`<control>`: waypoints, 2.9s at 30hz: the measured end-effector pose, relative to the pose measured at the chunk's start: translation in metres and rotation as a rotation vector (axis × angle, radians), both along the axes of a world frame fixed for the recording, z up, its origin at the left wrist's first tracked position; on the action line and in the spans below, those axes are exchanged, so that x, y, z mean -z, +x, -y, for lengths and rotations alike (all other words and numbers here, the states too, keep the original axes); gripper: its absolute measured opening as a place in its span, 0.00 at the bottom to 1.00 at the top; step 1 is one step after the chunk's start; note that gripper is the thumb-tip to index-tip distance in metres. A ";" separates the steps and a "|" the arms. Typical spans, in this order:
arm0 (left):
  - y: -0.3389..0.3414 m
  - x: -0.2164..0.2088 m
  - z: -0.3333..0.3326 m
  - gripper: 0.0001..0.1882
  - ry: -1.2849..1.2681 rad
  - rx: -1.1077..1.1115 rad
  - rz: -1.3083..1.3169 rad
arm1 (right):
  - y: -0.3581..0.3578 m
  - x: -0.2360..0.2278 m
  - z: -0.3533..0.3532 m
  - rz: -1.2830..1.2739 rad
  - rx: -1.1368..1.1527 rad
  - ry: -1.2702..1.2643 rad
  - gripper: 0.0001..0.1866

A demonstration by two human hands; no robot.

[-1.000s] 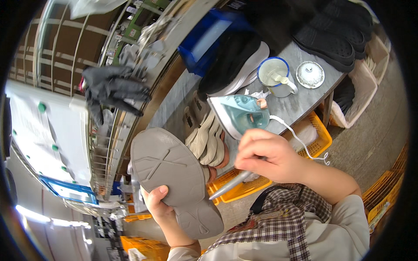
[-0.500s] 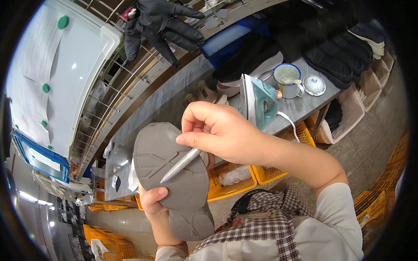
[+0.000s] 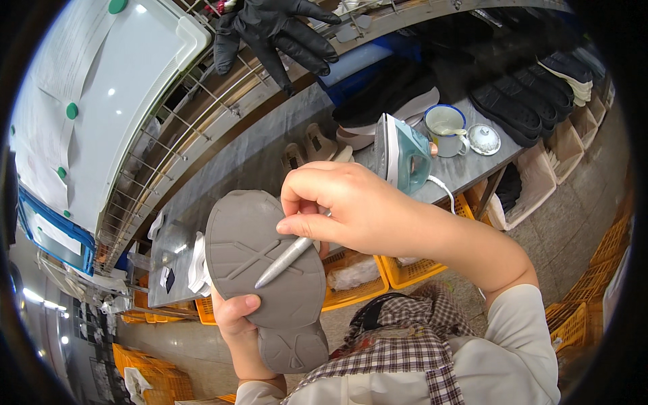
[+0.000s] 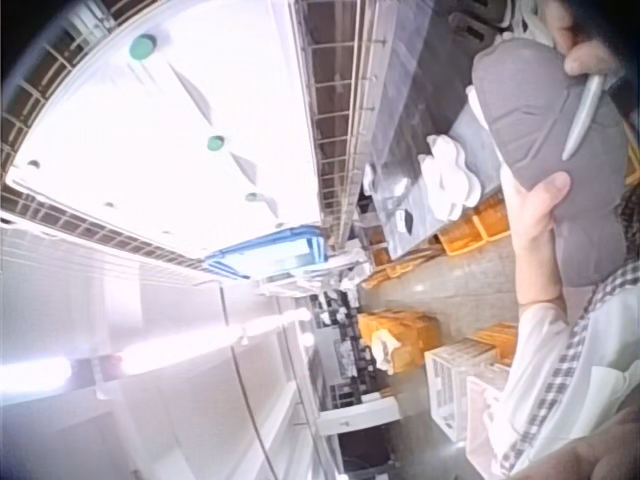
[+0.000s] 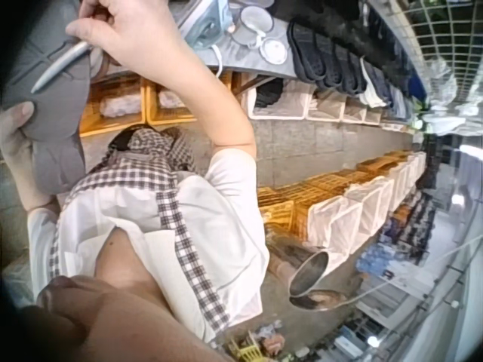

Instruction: The person picks white shoe insoles from a bin, places them on a table, then uses a steam iron and a small metal tool to press and shape a gray insole. They plug in the iron, move around the workspace, and handle additional insoles and a black-and-white insole before walking through the area.

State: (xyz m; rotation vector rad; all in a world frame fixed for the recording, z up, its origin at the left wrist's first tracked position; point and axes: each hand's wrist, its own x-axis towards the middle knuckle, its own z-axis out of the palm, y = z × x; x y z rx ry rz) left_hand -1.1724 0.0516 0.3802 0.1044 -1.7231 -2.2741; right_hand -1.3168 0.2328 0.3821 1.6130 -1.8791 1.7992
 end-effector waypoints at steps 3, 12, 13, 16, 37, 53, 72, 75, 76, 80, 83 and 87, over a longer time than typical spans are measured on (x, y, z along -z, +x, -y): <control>0.000 0.000 0.000 0.38 0.002 0.002 0.002 | 0.001 -0.001 -0.002 -0.021 -0.014 0.016 0.12; 0.000 0.001 -0.006 0.42 -0.021 -0.158 0.019 | -0.003 0.001 -0.003 -0.176 -0.096 0.097 0.12; 0.001 0.000 -0.004 0.42 -0.020 -0.164 0.025 | -0.004 0.002 -0.002 -0.228 -0.098 0.065 0.12; 0.001 0.001 0.002 0.42 0.011 -0.114 0.029 | -0.006 0.005 0.003 -0.357 -0.105 -0.010 0.11; 0.010 0.028 0.045 0.38 0.183 -0.043 -0.032 | 0.016 0.046 -0.012 -0.036 -0.218 -0.097 0.08; 0.054 0.064 0.075 0.34 0.202 -0.592 -0.372 | 0.065 0.125 0.012 0.712 -0.083 -0.202 0.17; 0.076 0.074 0.097 0.36 0.294 -0.523 -0.483 | 0.087 0.126 0.029 0.806 -0.126 -0.163 0.16; 0.075 0.074 0.096 0.35 0.231 -0.584 -0.456 | 0.087 0.128 0.030 0.818 -0.134 -0.167 0.16; 0.075 0.074 0.095 0.34 0.210 -0.608 -0.441 | 0.087 0.129 0.030 0.823 -0.140 -0.168 0.16; 0.077 0.073 0.096 0.34 0.186 -0.615 -0.423 | 0.087 0.130 0.031 0.827 -0.142 -0.178 0.15; 0.079 0.074 0.097 0.34 0.180 -0.619 -0.421 | 0.087 0.130 0.033 0.830 -0.153 -0.180 0.15; 0.079 0.077 0.096 0.34 0.188 -0.629 -0.426 | 0.087 0.130 0.033 0.844 -0.149 -0.178 0.15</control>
